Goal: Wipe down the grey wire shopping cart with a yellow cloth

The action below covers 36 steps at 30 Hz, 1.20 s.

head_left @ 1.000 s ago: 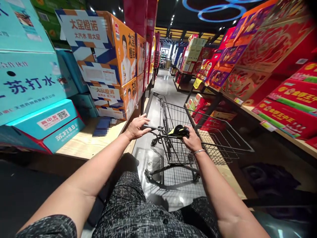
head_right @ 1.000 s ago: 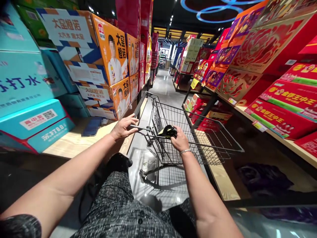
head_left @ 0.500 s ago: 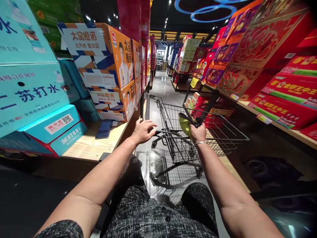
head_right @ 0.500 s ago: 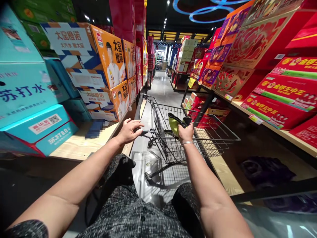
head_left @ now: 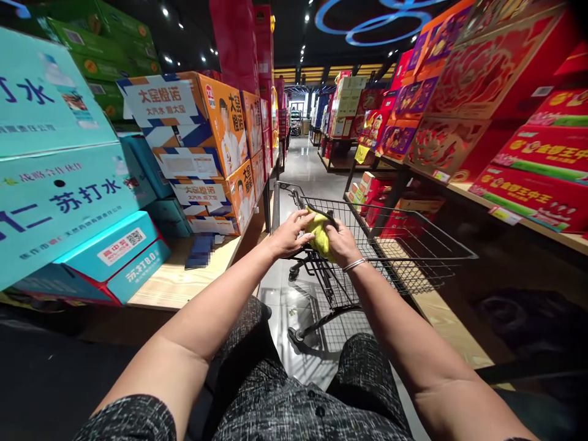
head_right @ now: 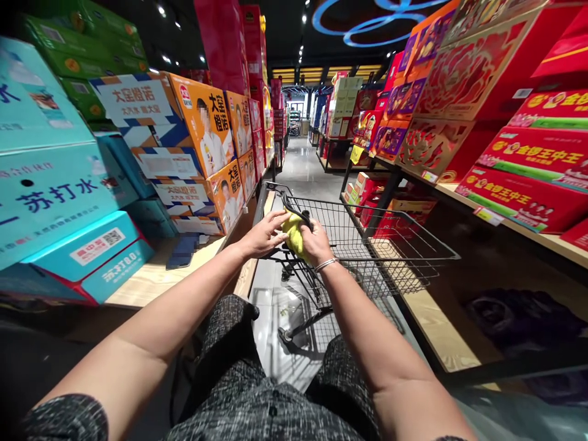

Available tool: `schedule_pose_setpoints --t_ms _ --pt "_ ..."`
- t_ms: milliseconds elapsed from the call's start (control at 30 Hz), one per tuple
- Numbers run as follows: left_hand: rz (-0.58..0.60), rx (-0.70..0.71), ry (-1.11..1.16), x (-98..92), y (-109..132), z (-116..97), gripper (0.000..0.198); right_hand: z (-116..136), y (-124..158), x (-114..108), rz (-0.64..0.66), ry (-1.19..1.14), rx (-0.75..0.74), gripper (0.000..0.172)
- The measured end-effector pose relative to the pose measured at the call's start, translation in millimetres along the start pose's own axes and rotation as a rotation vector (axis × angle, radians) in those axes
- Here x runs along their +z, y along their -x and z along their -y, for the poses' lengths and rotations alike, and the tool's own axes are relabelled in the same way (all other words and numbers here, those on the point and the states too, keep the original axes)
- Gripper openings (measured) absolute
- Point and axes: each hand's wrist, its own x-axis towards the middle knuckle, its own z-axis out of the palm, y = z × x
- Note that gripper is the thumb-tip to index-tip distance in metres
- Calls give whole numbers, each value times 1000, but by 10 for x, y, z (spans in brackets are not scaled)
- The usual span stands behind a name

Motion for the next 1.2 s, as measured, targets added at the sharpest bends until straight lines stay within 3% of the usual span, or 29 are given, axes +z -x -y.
schedule_pose_setpoints --t_ms 100,233,300,400,467,533,600,767,933,1033,1133,1200 --pt "41 57 0 20 -16 29 63 93 31 50 -11 -71 -98 34" --pt "108 116 92 20 -30 5 65 166 -11 57 207 -98 -156 29" --pt "110 94 178 22 -29 -10 62 166 -45 45 241 -51 -151 30" --pt "113 -35 398 25 -28 -21 49 109 -82 33 79 45 -74 44" --pt "153 -142 595 18 -40 -24 50 57 -92 33 -77 91 -69 67" --pt "223 -209 780 -1 -67 -25 59 17 -90 37 -120 93 -141 93" --pt "285 -251 910 -29 -103 -21 64 -5 -77 47 -36 76 -242 100" --pt "296 -376 1001 -77 -160 29 63 -55 34 79 98 266 -478 92" --pt "343 -429 1016 -68 -201 74 49 -142 183 65 261 241 -564 119" --pt "285 -515 935 -67 -230 89 39 -162 232 63 294 210 -614 96" --pt "152 -530 863 -129 -182 134 81 -187 256 74 261 196 -654 64" --pt "61 -388 835 -202 -76 191 100 -229 256 80 179 170 -652 53"
